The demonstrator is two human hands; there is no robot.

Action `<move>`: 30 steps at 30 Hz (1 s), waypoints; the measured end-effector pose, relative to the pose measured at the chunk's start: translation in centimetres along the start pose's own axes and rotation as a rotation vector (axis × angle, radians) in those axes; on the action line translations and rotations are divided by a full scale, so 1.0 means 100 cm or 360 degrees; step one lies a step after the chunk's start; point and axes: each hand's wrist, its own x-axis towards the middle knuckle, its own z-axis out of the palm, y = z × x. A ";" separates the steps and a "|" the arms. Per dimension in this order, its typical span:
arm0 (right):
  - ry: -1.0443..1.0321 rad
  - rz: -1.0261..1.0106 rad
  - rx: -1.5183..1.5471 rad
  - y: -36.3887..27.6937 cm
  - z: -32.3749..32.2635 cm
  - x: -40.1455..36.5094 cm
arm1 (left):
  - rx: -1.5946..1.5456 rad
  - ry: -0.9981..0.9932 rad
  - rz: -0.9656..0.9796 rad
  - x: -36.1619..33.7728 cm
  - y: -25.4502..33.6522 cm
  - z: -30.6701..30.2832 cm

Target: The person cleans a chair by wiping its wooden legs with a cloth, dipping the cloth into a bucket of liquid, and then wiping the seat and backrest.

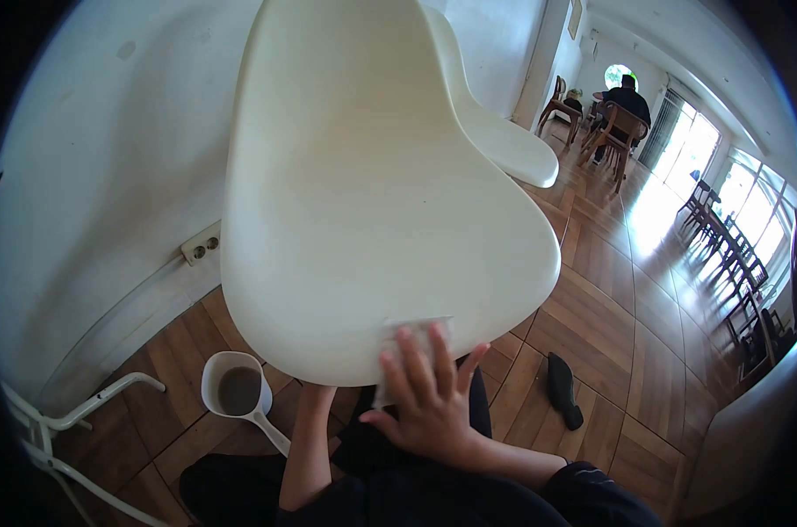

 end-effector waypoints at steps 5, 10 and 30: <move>0.0051 -0.0194 -0.0115 -0.036 0.004 0.024 | -0.0202 -0.0184 -0.0264 0.004 0.013 -0.018; 0.0155 -0.0340 -0.0108 -0.075 0.016 0.064 | -0.0270 -0.0217 -0.0435 0.004 0.017 -0.032; 0.0168 0.0022 0.0160 0.115 -0.021 0.009 | -0.0150 -0.0199 -0.0380 0.036 0.016 -0.021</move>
